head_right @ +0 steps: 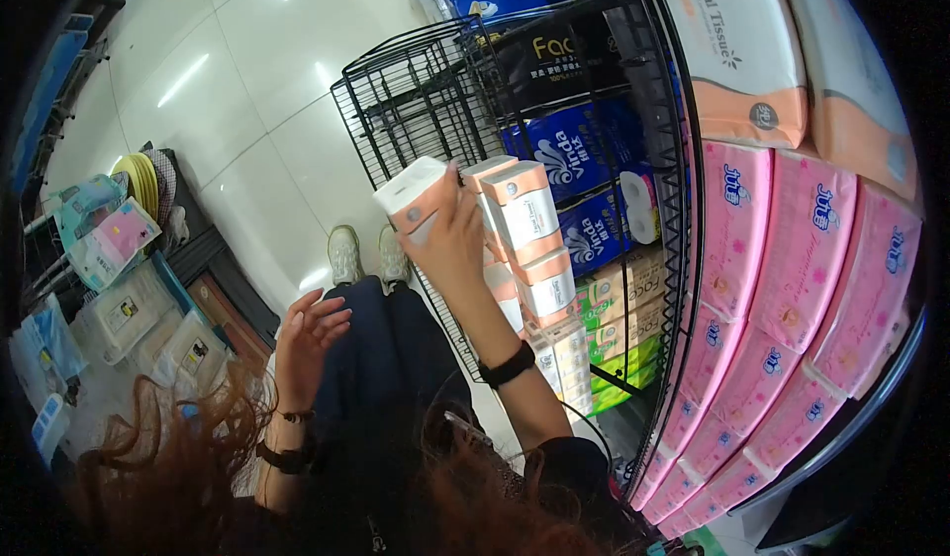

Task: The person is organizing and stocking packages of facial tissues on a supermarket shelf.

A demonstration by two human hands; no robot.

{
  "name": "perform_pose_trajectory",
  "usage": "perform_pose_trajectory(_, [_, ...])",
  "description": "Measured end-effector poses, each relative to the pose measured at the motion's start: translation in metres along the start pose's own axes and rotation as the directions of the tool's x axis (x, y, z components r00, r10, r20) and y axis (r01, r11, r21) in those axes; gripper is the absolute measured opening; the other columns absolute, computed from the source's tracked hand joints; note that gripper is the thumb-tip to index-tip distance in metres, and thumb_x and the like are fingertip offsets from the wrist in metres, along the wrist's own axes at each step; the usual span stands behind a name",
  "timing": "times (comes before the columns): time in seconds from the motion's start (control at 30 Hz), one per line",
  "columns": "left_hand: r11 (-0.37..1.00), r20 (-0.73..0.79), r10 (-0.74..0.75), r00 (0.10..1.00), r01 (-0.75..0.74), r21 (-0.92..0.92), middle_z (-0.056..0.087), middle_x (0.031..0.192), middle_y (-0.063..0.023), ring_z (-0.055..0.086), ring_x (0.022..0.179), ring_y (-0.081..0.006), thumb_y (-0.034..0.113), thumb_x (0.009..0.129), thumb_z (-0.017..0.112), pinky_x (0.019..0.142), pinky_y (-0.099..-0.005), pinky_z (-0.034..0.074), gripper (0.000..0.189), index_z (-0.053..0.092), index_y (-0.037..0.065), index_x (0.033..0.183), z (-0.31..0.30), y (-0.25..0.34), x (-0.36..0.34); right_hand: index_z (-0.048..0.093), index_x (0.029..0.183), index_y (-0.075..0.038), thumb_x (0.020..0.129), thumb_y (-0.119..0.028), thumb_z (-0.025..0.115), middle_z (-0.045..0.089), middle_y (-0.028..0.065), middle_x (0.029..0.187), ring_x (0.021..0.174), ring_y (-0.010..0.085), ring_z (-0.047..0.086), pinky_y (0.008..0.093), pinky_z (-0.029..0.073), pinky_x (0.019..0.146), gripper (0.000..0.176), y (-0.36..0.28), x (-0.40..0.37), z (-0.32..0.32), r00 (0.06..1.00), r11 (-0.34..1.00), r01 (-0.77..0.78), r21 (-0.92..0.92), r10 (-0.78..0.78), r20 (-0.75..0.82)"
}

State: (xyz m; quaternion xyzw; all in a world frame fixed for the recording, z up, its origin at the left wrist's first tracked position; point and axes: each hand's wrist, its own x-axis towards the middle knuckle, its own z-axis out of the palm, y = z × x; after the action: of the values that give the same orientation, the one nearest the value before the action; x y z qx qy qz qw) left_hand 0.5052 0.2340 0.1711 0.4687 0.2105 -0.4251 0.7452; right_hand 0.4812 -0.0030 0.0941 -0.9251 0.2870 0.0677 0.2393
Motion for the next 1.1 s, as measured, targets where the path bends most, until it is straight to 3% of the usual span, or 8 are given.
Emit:
perform_pose_trajectory(0.27, [1.000, 0.018, 0.018, 1.000, -0.018, -0.016, 0.057, 0.105, -0.0165, 0.057, 0.096, -0.0230, 0.030, 0.089, 0.043, 0.090, -0.0361, 0.041, 0.042, 0.043, 0.000, 0.118, -0.012, -0.001, -0.005, 0.000, 0.141, -0.010, 0.060, -0.035, 0.076, 0.034, 0.0304, 0.117, 0.096, 0.0442, 0.046, 0.0476, 0.044, 0.078, 0.114, 0.031, 0.014, 0.043, 0.962, 0.956, -0.180, -0.230, 0.220, 0.164])
perform_pose_trajectory(0.5, [1.000, -0.035, 0.008, 0.999, -0.009, -0.008, 0.058, 0.103, -0.0151, 0.057, 0.094, -0.0218, 0.029, 0.089, 0.044, 0.089, -0.0353, 0.041, 0.040, 0.044, 0.000, 0.117, -0.010, -0.004, -0.005, 0.006, 0.141, -0.010, 0.060, -0.039, 0.074, 0.034, 0.0259, 0.120, 0.099, 0.0396, 0.046, 0.0446, 0.047, 0.075, 0.110, 0.051, 0.003, 0.071, 0.962, 0.913, -0.178, -0.367, 0.239, 0.128])
perform_pose_trajectory(0.7, [1.000, -0.033, 0.021, 0.999, -0.022, -0.008, 0.058, 0.102, -0.0147, 0.057, 0.094, -0.0212, 0.028, 0.090, 0.043, 0.089, -0.0349, 0.041, 0.039, 0.044, 0.000, 0.116, -0.009, -0.004, -0.004, 0.009, 0.141, -0.010, 0.061, -0.039, 0.073, 0.030, 0.0243, 0.126, 0.108, 0.0384, 0.041, 0.0523, 0.045, 0.075, 0.107, 0.044, -0.003, 0.083, 0.944, 0.852, -0.216, -0.478, 0.308, 0.122])
perform_pose_trajectory(0.77, [1.000, -0.035, 0.010, 0.999, -0.010, -0.014, 0.058, 0.102, -0.0145, 0.057, 0.093, -0.0210, 0.028, 0.090, 0.043, 0.089, -0.0348, 0.041, 0.039, 0.045, 0.000, 0.116, -0.009, -0.006, -0.003, 0.011, 0.141, -0.009, 0.063, -0.037, 0.071, 0.021, 0.0267, 0.136, 0.118, 0.0423, 0.033, 0.0574, 0.039, 0.084, 0.103, 0.035, -0.013, 0.087, 0.977, 0.785, -0.119, -0.607, 0.202, 0.070])
perform_pose_trajectory(0.8, [1.000, -0.031, 0.007, 0.999, -0.007, -0.013, 0.058, 0.102, -0.0145, 0.057, 0.093, -0.0210, 0.028, 0.090, 0.043, 0.089, -0.0348, 0.041, 0.039, 0.045, 0.000, 0.116, -0.008, -0.006, -0.003, 0.011, 0.141, -0.009, 0.063, -0.037, 0.071, 0.021, 0.0267, 0.136, 0.118, 0.0423, 0.033, 0.0574, 0.039, 0.084, 0.103, 0.026, -0.018, 0.085, 0.976, 0.784, -0.123, -0.609, 0.206, 0.068])
perform_pose_trajectory(0.9, [1.000, -0.035, -0.002, 0.999, 0.001, -0.013, 0.058, 0.101, -0.0144, 0.057, 0.093, -0.0210, 0.029, 0.090, 0.043, 0.088, -0.0347, 0.041, 0.039, 0.045, 0.000, 0.116, -0.007, -0.007, -0.002, 0.014, 0.141, -0.009, 0.068, -0.034, 0.066, 0.007, 0.0268, 0.143, 0.128, 0.0445, 0.019, 0.0614, 0.025, 0.096, 0.093, 0.003, -0.032, 0.085, 0.983, 0.857, -0.026, -0.515, 0.116, 0.144])
perform_pose_trajectory(1.07, [1.000, -0.037, -0.016, 0.999, 0.016, -0.011, 0.058, 0.101, -0.0139, 0.057, 0.093, -0.0208, 0.029, 0.090, 0.043, 0.088, -0.0346, 0.041, 0.038, 0.046, 0.001, 0.115, -0.004, -0.005, -0.002, 0.023, 0.139, -0.009, 0.069, -0.031, 0.064, 0.015, 0.0238, 0.142, 0.129, 0.0412, 0.021, 0.0565, 0.023, 0.101, 0.084, -0.005, -0.042, 0.092, 0.987, 0.863, 0.094, -0.497, -0.016, 0.159])
perform_pose_trajectory(1.1, [1.000, -0.037, -0.018, 0.999, 0.018, -0.008, 0.058, 0.101, -0.0139, 0.057, 0.093, -0.0208, 0.029, 0.090, 0.043, 0.088, -0.0346, 0.041, 0.038, 0.046, 0.001, 0.115, -0.005, -0.005, -0.002, 0.027, 0.137, -0.008, 0.070, -0.028, 0.062, 0.018, 0.0235, 0.141, 0.129, 0.0402, 0.022, 0.0535, 0.022, 0.103, 0.078, -0.001, -0.038, 0.095, 0.978, 0.870, 0.193, -0.454, -0.133, 0.161])
